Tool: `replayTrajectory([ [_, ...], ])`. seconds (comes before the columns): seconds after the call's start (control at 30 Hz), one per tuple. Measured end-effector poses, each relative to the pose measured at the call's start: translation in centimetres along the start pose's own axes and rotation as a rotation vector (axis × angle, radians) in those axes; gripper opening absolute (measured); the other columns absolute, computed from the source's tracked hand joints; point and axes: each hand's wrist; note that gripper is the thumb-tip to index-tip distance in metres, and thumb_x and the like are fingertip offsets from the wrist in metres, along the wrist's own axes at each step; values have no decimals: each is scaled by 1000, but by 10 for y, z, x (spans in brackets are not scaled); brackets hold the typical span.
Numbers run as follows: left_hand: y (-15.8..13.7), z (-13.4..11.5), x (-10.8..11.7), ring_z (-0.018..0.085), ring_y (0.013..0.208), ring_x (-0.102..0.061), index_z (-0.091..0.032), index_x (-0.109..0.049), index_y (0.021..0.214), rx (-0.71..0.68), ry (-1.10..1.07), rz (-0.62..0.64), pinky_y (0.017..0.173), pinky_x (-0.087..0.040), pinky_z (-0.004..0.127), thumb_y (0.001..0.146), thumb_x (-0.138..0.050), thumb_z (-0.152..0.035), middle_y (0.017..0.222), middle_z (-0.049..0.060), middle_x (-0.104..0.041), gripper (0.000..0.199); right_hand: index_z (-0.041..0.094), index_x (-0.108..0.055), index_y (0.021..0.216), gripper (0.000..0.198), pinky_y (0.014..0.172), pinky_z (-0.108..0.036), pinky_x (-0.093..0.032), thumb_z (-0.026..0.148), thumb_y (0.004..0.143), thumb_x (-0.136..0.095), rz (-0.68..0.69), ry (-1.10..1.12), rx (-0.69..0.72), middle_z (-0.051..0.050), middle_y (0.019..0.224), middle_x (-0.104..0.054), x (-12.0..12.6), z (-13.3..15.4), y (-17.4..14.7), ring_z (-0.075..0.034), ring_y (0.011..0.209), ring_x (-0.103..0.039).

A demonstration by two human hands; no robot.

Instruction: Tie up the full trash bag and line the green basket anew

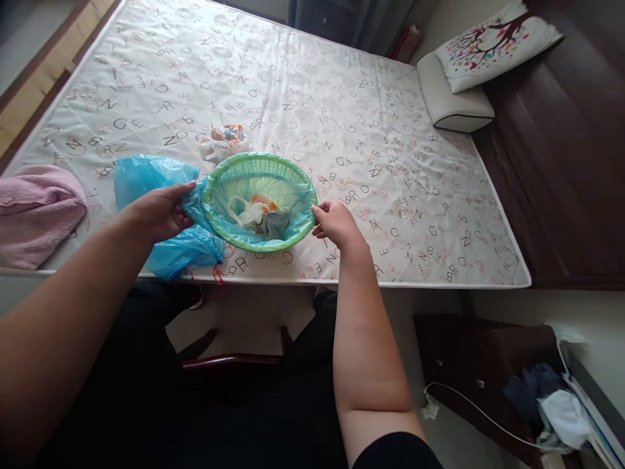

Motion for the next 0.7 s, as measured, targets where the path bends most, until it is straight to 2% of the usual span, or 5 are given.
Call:
replayTrajectory([
  [0.1, -9, -2, 1, 8, 61, -67, -13, -65, 104, -27, -120, 122, 57, -56, 18, 105, -64, -13, 73, -2, -71, 2, 19, -65, 90, 15, 59, -29, -60, 25, 103, -60, -36, 10, 11, -6, 74, -70, 2, 2, -4, -16, 61, -70],
  [0.27, -17, -4, -4, 3, 63, -68, -11, -69, 124, -107, -216, 308, 55, -54, 13, 110, -53, -9, 87, -2, -77, 21, 21, -58, 93, 11, 59, -29, -60, 25, 103, -55, -157, 45, 41, -6, 83, -70, 3, 3, -5, -17, 67, -73],
  [0.47, -25, -8, -22, 2, 60, -68, -18, -67, 130, -151, -257, 370, 54, -54, 12, 105, -50, 1, 92, -4, -77, 35, 26, -53, 106, 13, 58, -30, -62, 38, 105, -49, -271, 139, 37, -5, 97, -67, -1, 5, 2, -16, 70, -69],
  [0.6, -20, -5, -25, 4, 48, -61, -20, -66, 128, -132, -169, 376, 44, -49, 13, 93, -64, 0, 76, -6, -69, 41, 25, -56, 110, 18, 57, -29, -61, 41, 101, -56, -319, 30, 57, -6, 101, -68, -4, 6, 3, -18, 76, -69],
  [0.7, -16, -1, -24, 7, 47, -60, -18, -66, 123, -87, -40, 371, 42, -49, 14, 85, -73, -2, 72, -4, -67, 41, 22, -57, 128, 41, 77, -39, -66, 53, 100, -59, -249, -76, 62, -13, 119, -70, -7, 5, 0, -26, 99, -72],
])
Point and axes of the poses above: each hand's wrist, its own y-axis towards the middle knuckle, its own x-axis out of the back of the hand, z = x × y
